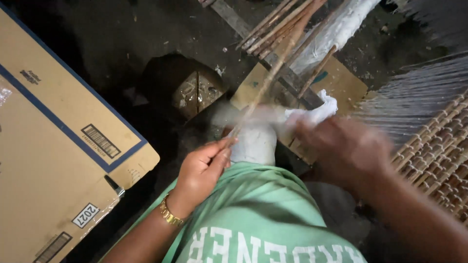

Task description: Preparing candle wicks by scraping off excess material with a knife and organizing them on a wooden frame.

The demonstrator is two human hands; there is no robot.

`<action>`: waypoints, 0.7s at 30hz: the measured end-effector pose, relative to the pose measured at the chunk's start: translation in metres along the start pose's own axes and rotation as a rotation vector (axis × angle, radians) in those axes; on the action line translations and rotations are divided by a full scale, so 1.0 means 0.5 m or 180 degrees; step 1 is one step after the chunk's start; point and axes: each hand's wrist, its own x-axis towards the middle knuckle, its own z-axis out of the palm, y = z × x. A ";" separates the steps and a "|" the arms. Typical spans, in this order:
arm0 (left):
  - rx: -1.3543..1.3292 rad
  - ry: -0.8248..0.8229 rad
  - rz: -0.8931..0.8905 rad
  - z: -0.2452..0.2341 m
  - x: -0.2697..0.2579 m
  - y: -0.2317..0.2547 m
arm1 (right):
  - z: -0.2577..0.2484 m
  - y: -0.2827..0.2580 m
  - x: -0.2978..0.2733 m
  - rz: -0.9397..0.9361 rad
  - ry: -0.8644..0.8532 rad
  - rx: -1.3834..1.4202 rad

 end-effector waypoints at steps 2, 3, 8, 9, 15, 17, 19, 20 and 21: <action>0.0719 0.0388 0.1025 -0.003 -0.003 -0.026 | 0.112 0.131 0.012 0.1747 -0.1282 -0.1064; 0.0718 0.0387 0.1042 -0.004 -0.011 -0.019 | 0.074 0.152 0.008 0.1760 -0.1272 -0.1070; 0.0997 0.0456 0.1081 -0.021 0.001 -0.002 | -0.011 0.077 -0.016 0.1113 0.1483 -0.2547; 0.0996 0.0443 0.1082 -0.012 0.000 0.003 | -0.104 0.023 0.026 0.1121 0.1472 -0.2550; 0.0341 0.0446 0.0669 -0.004 -0.003 0.015 | -0.193 -0.010 0.114 0.1650 -0.2946 0.0114; 0.0672 0.0236 0.0570 -0.008 -0.002 0.002 | -0.019 0.134 0.044 0.2277 0.0718 0.0042; 0.0724 0.0220 0.0370 -0.012 0.006 -0.002 | -0.027 0.083 0.007 0.1811 0.0691 -0.0855; 0.0772 0.0199 0.0156 -0.013 0.011 -0.005 | -0.030 0.059 -0.010 0.1326 0.0655 -0.1743; 0.0767 0.0180 0.0130 -0.008 0.009 0.003 | -0.113 0.002 0.026 0.1319 0.0624 -0.1735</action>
